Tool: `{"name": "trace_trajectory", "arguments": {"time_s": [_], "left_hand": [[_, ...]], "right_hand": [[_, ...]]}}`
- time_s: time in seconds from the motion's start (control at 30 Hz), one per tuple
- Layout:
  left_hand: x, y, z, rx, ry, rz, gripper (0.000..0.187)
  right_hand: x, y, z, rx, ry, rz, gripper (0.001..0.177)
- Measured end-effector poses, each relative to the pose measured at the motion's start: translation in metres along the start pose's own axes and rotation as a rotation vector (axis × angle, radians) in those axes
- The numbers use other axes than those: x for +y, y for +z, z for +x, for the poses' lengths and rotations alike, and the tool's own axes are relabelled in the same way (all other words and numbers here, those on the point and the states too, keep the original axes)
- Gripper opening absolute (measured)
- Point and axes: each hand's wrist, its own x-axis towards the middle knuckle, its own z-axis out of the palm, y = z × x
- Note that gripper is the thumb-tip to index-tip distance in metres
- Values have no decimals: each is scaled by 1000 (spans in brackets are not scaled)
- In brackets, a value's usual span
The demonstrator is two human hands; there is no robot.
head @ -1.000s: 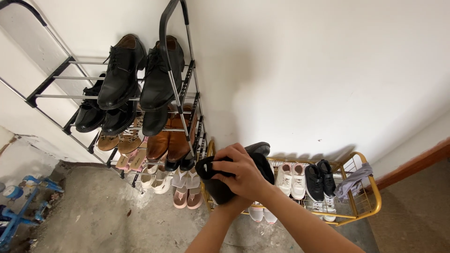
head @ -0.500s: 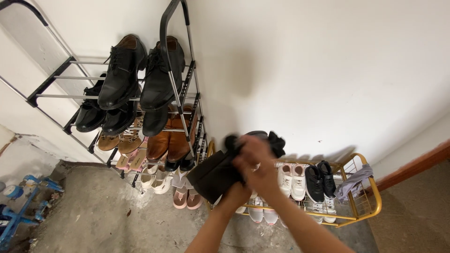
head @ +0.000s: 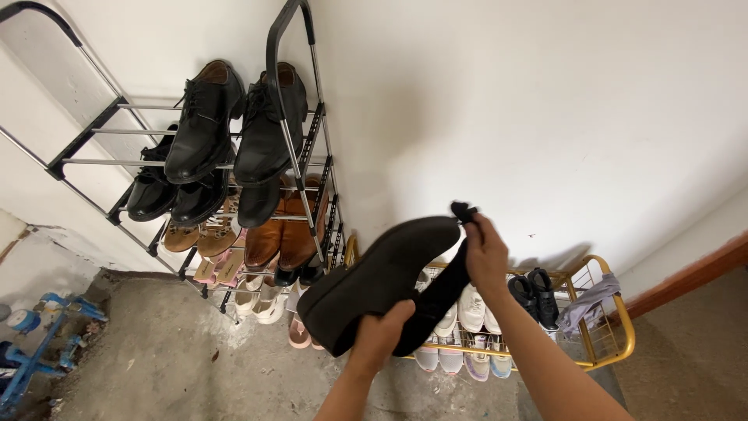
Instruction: Cleaning and polishing a black leather dress shoe with a cloth.
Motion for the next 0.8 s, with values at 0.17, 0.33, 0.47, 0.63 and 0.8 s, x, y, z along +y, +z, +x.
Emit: {"name": "trace_trajectory", "arguments": {"time_s": [0.17, 0.33, 0.47, 0.63, 0.8], "left_hand": [[43, 4, -3, -98, -79, -226, 35], [44, 8, -5, -150, -66, -618, 32], [26, -1, -1, -138, -149, -779, 29], [64, -16, -4, -62, -294, -1058, 27], [69, -11, 1, -87, -324, -1313, 41]], "right_hand": [[-1, 26, -28, 26, -80, 129, 35], [-71, 10, -33, -179, -867, -13, 33], [-51, -7, -5, -60, -872, -203, 36], [-19, -13, 15, 195, -315, -138, 25], [-51, 7, -18, 170, -64, 391, 34]]}}
